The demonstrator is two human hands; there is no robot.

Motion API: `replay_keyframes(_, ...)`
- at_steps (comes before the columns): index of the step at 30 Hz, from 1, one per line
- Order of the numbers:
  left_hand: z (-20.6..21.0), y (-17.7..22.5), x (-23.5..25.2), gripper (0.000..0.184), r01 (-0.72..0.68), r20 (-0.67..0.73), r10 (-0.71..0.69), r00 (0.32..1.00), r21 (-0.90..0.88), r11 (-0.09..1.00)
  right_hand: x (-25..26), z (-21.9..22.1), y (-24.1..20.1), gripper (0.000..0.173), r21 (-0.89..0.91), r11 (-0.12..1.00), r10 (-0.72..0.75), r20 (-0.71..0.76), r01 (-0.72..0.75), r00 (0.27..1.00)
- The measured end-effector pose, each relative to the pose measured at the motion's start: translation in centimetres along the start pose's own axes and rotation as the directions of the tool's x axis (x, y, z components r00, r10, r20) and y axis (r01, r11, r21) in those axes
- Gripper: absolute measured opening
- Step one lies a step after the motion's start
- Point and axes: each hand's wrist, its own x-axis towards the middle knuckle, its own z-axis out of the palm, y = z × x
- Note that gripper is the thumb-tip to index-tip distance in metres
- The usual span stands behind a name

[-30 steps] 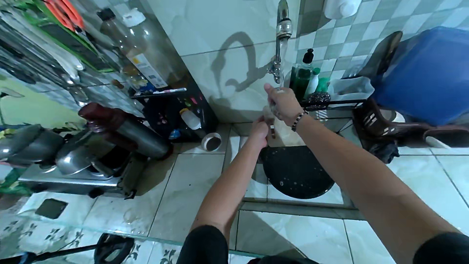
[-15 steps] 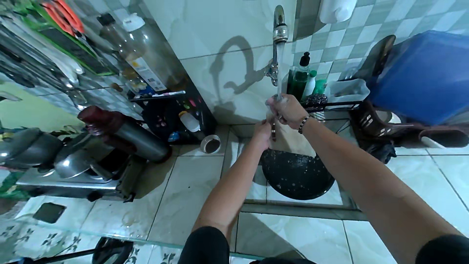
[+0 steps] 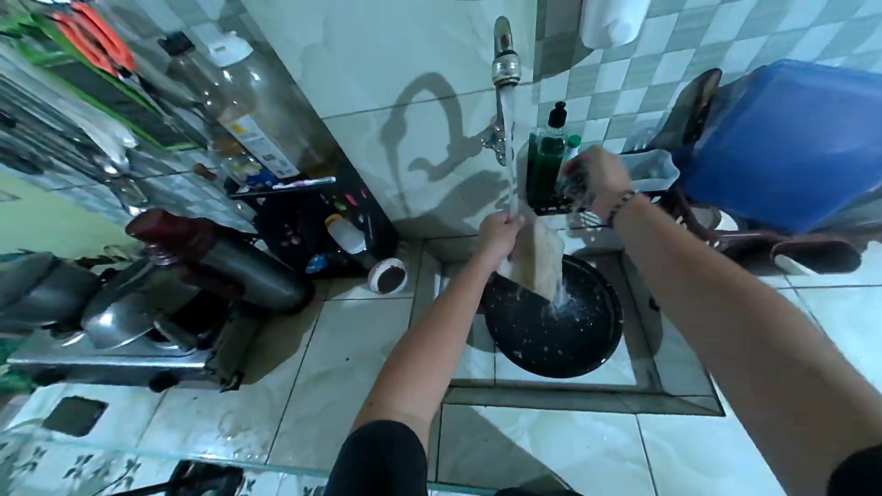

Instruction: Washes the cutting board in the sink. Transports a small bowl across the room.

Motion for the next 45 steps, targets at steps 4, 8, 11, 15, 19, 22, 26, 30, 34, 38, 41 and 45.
replay_keyframes(4, -1.6, 0.7, -0.4, 0.046, -0.039, 0.007, 0.039, 0.999, 0.075, 0.996, 4.9, -5.5, -1.6, 0.038, 0.016, 1.0, -0.015, -0.218, 0.019, 0.976)
replay_keyframes(8, -2.7, 2.1, -1.7, 0.043, -0.041, -0.009, 0.043, 0.999, 0.179, 0.983, 6.0, -7.8, -2.8, 0.063, -0.253, 0.967, -0.061, -0.292, -0.015, 0.955)
replay_keyframes(11, -2.7, 3.0, -2.4, 0.041, -0.048, -0.054, 0.064, 0.997, 0.258, 0.965, 1.2, -5.2, -1.4, 0.072, -0.324, 0.946, -0.062, -0.094, 0.028, 0.994)
replay_keyframes(15, -1.1, 4.6, -3.8, 0.037, -0.057, -0.06, 0.086, 0.994, 0.374, 0.926, -7.1, 0.2, 4.5, 0.088, -0.063, 0.976, 0.216, 0.342, -0.207, 0.915)
replay_keyframes(19, 3.3, 3.5, -7.4, 0.026, -0.221, 0.034, 0.227, 0.973, 0.413, 0.883, -11.0, 1.9, 7.9, 0.078, 0.17, 0.969, 0.118, 0.323, -0.18, 0.939)
replay_keyframes(22, 6.4, -1.7, -8.2, 0.028, -0.568, 0.091, 0.567, 0.819, 0.274, 0.776, -10.1, 1.2, 10.4, 0.054, 0.385, 0.909, 0.12, 0.12, -0.158, 0.985)
replay_keyframes(26, 6.3, -5.7, -6.7, 0.05, -0.606, 0.31, 0.522, 0.795, 0.36, 0.709, -10.7, 0.6, 12.8, 0.037, 0.551, 0.821, 0.196, -0.031, -0.147, 0.98)
replay_keyframes(30, 2.5, -6.7, -2.1, 0.065, -0.358, 0.163, 0.334, 0.928, 0.63, 0.689, -13.6, 1.0, 14.6, 0.04, 0.578, 0.802, 0.163, 0.03, -0.15, 0.986)
replay_keyframes(34, 1.4, -5.5, 0.3, 0.066, -0.089, -0.031, 0.152, 0.988, 0.686, 0.722, -14.3, 2.0, 15.5, 0.05, 0.592, 0.793, 0.104, 0.099, -0.143, 0.99)
replay_keyframes(38, 6.5, -5.1, -2.9, 0.06, -0.306, 0.138, 0.295, 0.946, 0.689, 0.657, -11.7, 2.4, 16.2, 0.057, 0.581, 0.802, 0.132, 0.059, -0.141, 0.99)
replay_keyframes(41, 8.7, -6.2, -6.4, 0.056, -0.553, 0.358, 0.437, 0.825, 0.672, 0.493, -9.8, 1.5, 17.5, 0.056, 0.599, 0.792, 0.123, 0.034, -0.119, 0.992)
replay_keyframes(45, 6.7, -8.6, -6.4, 0.053, -0.682, 0.459, 0.531, 0.712, 0.635, 0.364, -10.3, 0.9, 18.0, 0.054, 0.646, 0.748, 0.167, 0.039, -0.152, 0.985)
